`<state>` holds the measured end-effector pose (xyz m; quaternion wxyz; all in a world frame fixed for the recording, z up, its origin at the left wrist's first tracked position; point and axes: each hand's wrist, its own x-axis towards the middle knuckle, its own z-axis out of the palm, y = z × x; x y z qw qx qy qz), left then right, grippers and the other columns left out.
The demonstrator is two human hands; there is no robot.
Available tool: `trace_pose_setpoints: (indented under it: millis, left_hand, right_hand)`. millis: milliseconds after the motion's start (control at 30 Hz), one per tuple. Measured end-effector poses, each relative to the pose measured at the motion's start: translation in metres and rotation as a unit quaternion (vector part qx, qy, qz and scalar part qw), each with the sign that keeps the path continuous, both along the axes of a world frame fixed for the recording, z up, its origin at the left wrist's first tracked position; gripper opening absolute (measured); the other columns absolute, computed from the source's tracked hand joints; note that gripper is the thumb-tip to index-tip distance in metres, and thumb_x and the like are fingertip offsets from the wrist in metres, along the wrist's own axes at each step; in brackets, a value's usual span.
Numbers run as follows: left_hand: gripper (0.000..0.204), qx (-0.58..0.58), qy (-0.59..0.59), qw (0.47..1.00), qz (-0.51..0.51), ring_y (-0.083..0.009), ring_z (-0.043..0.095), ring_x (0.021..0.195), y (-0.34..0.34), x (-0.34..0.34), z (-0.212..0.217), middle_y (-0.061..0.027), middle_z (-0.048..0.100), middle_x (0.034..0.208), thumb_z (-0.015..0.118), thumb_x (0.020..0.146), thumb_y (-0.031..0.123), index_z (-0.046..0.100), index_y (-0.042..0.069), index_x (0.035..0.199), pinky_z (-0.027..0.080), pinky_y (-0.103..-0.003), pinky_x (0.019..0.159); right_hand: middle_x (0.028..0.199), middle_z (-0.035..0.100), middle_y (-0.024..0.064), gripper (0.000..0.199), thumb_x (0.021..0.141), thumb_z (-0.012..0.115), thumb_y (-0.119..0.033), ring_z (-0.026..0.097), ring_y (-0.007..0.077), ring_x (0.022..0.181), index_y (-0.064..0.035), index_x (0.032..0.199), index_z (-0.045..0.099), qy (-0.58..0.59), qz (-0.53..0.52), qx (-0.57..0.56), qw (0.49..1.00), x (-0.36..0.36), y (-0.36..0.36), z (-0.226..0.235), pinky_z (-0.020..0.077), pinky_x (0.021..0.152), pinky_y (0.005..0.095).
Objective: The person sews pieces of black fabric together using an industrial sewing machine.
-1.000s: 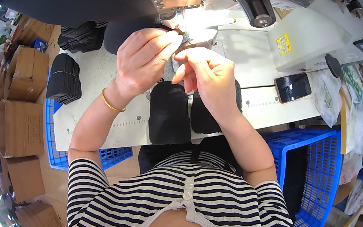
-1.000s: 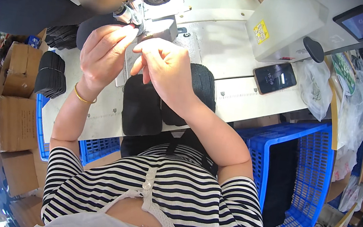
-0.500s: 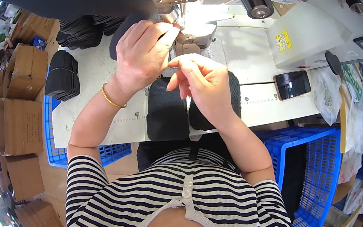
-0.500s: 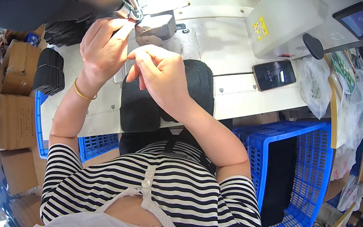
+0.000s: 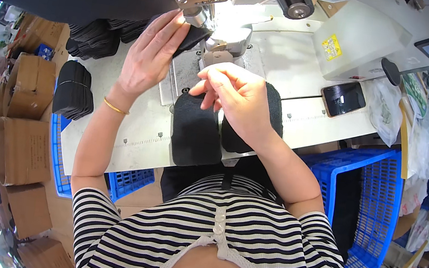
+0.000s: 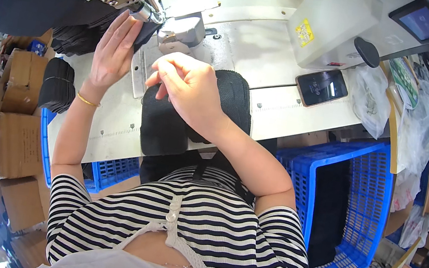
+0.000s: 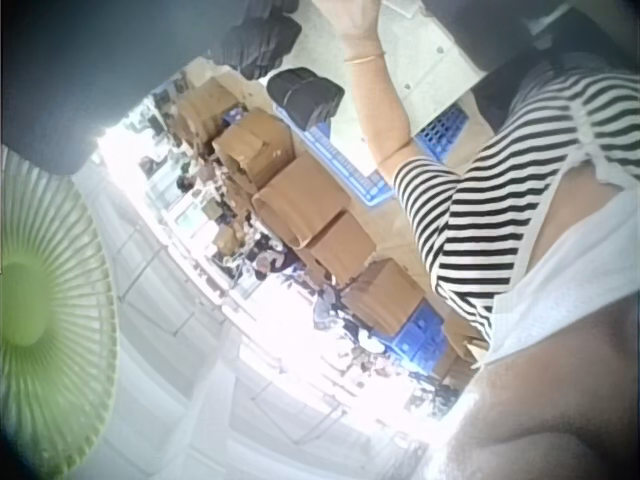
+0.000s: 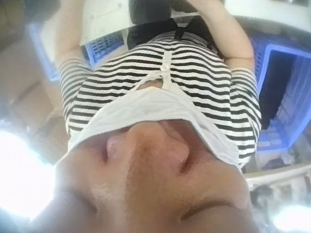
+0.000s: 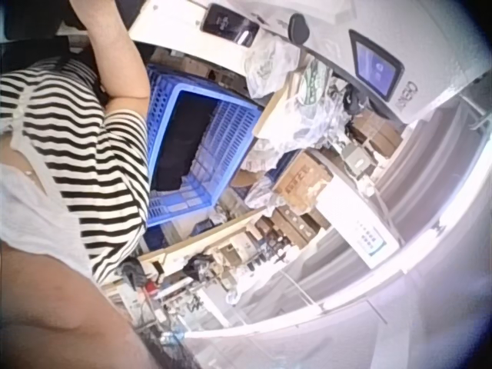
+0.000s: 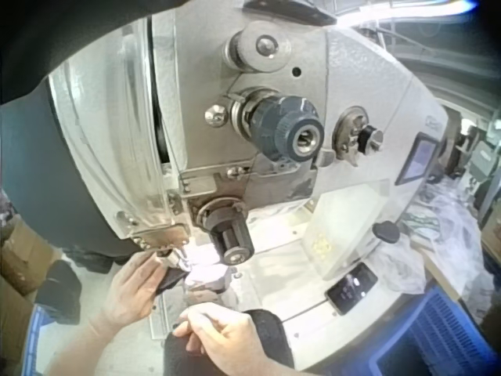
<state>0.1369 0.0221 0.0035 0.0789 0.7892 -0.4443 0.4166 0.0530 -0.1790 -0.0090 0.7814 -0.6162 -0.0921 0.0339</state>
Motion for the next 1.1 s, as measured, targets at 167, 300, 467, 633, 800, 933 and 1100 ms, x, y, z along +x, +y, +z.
trace_pose_setpoints:
  millis: [167, 300, 467, 633, 800, 933, 1100]
  left_hand:
    - [0.037, 0.004, -0.053, 0.998, -0.025, -0.0230, 0.068, 0.080, 0.008, -0.018, 0.019, -0.0096, 0.071, 0.104, 0.065, 0.066, -0.001, 0.071, -0.001, 0.103, 0.055, -0.031, 0.067]
    - [0.036, 0.008, 0.012, 1.000, -0.011, -0.0164, 0.060, 0.067, -0.019, -0.053, 0.038, -0.0033, 0.063, 0.089, 0.070, 0.065, 0.005, 0.072, 0.004, 0.100, 0.046, -0.029, 0.054]
    - [0.031, -0.003, 0.027, 0.999, 0.041, -0.0143, 0.054, 0.064, -0.040, -0.067, 0.036, -0.0005, 0.057, 0.084, 0.071, 0.068, 0.006, 0.071, 0.004, 0.099, 0.042, -0.027, 0.051]
    - [0.037, 0.035, -0.013, 0.996, 0.079, -0.0149, 0.057, 0.071, -0.048, -0.089, 0.034, -0.0067, 0.064, 0.093, 0.069, 0.065, 0.004, 0.070, -0.003, 0.101, 0.045, -0.026, 0.054]
    - [0.040, 0.017, 0.024, 0.996, 0.090, -0.0197, 0.064, 0.076, -0.055, -0.085, 0.035, -0.0083, 0.069, 0.098, 0.066, 0.060, -0.001, 0.072, -0.002, 0.100, 0.053, -0.030, 0.064]
    - [0.038, 0.019, -0.020, 0.996, 0.080, -0.0160, 0.056, 0.075, -0.055, -0.068, 0.032, -0.0067, 0.064, 0.093, 0.065, 0.060, 0.008, 0.070, -0.002, 0.096, 0.046, -0.027, 0.057]
    - [0.036, 0.015, -0.028, 0.995, 0.093, -0.0160, 0.056, 0.076, -0.057, -0.056, 0.031, -0.0058, 0.063, 0.093, 0.064, 0.061, 0.009, 0.068, 0.000, 0.095, 0.046, -0.027, 0.059]
  right_hand:
    - [0.068, 0.064, 0.0031, 0.019, 0.097, 0.059, -0.016, 0.058, 0.0069, 0.058, 0.0019, 0.091, 0.066, -0.129, -0.068, -0.036, 0.989, 0.012, 0.015, -0.010, 0.0489, 0.056, 0.0239]
    - [0.063, 0.058, 0.0054, 0.019, 0.097, 0.059, -0.015, 0.054, 0.0065, 0.056, 0.0021, 0.089, 0.063, -0.054, -0.024, 0.029, 0.998, 0.003, 0.025, -0.010, 0.0442, 0.053, 0.0269]
    - [0.060, 0.053, 0.0058, 0.018, 0.097, 0.057, -0.013, 0.044, 0.0081, 0.053, 0.0021, 0.088, 0.061, -0.064, -0.035, -0.051, 0.996, -0.001, 0.015, -0.012, 0.0391, 0.049, 0.0285]
    - [0.061, 0.052, 0.0065, 0.018, 0.098, 0.055, -0.013, 0.039, 0.0095, 0.055, 0.0024, 0.089, 0.060, -0.096, -0.054, -0.071, 0.991, -0.011, 0.006, -0.001, 0.0369, 0.051, 0.0284]
    - [0.064, 0.055, 0.0059, 0.021, 0.100, 0.053, -0.014, 0.048, 0.0076, 0.056, 0.0033, 0.089, 0.060, -0.088, -0.046, -0.039, 0.994, -0.008, 0.004, -0.001, 0.0433, 0.051, 0.0270]
    - [0.065, 0.055, 0.0045, 0.024, 0.101, 0.053, -0.015, 0.057, 0.0085, 0.057, 0.0043, 0.088, 0.060, -0.058, -0.036, 0.002, 0.998, -0.003, 0.006, 0.001, 0.0498, 0.052, 0.0264]
    - [0.065, 0.055, 0.0053, 0.026, 0.100, 0.054, -0.015, 0.057, 0.0096, 0.055, 0.0047, 0.084, 0.059, -0.059, -0.040, -0.020, 0.997, 0.001, 0.001, 0.003, 0.0494, 0.052, 0.0270]
